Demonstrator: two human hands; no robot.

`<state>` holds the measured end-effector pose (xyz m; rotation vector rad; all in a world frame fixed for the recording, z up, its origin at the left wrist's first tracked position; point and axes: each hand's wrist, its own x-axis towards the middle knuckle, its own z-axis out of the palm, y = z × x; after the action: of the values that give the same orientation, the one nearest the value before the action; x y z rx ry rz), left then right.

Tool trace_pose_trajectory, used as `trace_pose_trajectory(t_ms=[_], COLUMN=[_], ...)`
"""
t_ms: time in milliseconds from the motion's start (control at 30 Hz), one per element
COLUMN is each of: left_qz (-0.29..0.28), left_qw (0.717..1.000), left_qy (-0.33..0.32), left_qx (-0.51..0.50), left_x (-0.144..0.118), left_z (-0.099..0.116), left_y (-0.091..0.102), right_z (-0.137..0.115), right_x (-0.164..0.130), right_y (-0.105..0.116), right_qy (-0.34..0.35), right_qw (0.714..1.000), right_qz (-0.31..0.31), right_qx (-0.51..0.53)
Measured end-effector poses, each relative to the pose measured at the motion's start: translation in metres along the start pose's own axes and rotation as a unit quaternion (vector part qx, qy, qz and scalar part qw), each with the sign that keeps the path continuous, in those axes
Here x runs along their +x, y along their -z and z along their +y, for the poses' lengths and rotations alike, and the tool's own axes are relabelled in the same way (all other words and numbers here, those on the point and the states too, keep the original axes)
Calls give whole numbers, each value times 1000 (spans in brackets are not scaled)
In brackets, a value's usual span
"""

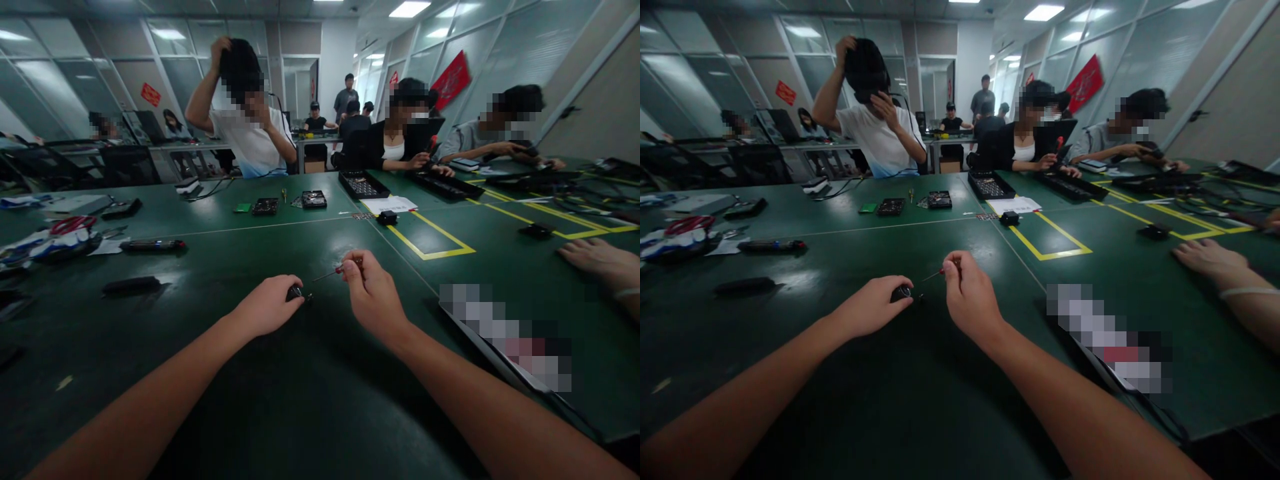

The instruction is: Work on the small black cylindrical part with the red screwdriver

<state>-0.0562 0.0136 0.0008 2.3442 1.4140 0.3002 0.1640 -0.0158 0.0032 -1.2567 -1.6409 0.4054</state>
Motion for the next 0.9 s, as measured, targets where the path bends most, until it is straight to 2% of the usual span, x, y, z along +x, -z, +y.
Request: trace_pose_trajectory(t_ms=[300, 433, 533, 633, 767, 900], left_qz=[-52, -53, -47, -41, -10, 17], left_qw=[997, 993, 994, 998, 998, 977], left_qy=[-4, -19, -18, -6, 14, 86], left_qx=[59, 107, 98, 49, -54, -194], left_x=[15, 22, 24, 25, 25, 20], left_z=[12, 18, 18, 12, -7, -30], left_y=[-12, -20, -21, -17, -3, 19], right_z=[1, 1, 1, 1, 0, 0], right_x=[2, 2, 2, 1, 1, 1], right_y=[2, 3, 3, 2, 2, 3], right_qy=[7, 0, 0, 8, 5, -3], right_qw=[1000, 1000, 1000, 1000, 1000, 1000], right_qz=[13, 16, 17, 11, 7, 5], right_qx=[2, 12, 13, 15, 16, 18])
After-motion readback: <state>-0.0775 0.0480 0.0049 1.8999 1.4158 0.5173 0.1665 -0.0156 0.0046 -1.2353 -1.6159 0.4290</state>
